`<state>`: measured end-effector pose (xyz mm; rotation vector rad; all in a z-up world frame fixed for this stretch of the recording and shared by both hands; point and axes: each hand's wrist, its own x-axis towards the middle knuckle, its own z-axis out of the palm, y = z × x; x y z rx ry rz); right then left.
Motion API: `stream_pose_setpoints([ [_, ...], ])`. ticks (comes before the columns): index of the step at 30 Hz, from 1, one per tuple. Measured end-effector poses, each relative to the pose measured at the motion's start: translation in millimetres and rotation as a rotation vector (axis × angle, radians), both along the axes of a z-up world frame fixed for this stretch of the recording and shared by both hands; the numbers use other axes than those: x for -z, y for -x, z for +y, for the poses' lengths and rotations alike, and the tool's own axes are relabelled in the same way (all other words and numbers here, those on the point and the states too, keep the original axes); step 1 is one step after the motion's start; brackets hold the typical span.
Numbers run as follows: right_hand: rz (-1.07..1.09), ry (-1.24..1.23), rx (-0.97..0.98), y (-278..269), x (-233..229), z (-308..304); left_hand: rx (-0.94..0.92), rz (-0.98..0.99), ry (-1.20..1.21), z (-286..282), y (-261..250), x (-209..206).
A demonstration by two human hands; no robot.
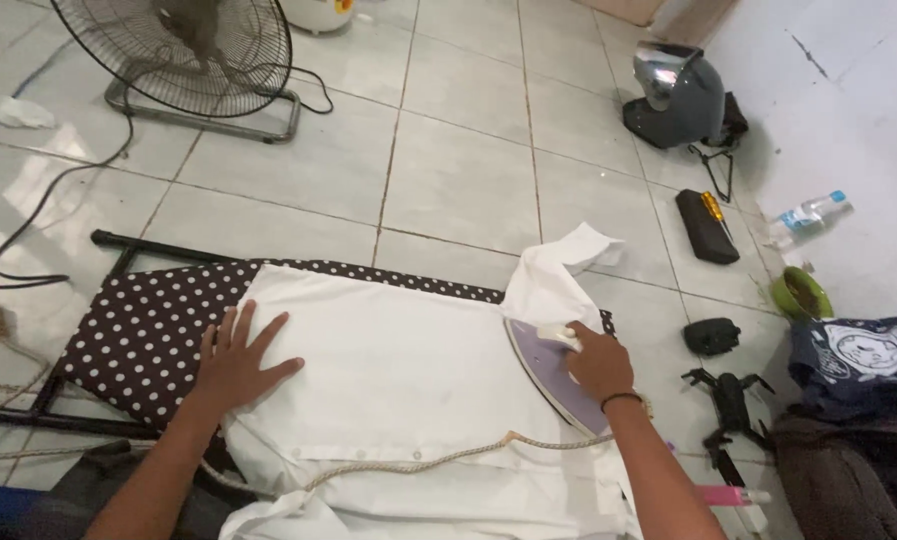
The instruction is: Ironing a white long-sleeved shirt on a floor-based ironing board.
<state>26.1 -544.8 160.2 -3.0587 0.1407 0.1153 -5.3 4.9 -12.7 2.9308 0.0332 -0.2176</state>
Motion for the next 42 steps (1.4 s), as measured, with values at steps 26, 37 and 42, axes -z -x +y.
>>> stream_pose_setpoints([
  [26,-0.026,0.078,-0.135,15.8,11.2,-74.9,-0.013,0.060,-0.013,0.9,-2.6,1.2],
  [37,-0.027,-0.005,-0.136,23.1,11.6,-77.0,-0.012,0.037,-0.028,4.2,-9.2,11.5],
  [42,0.163,-0.013,-0.141,10.7,5.7,-18.2,0.017,-0.025,0.011,3.4,0.5,6.3],
])
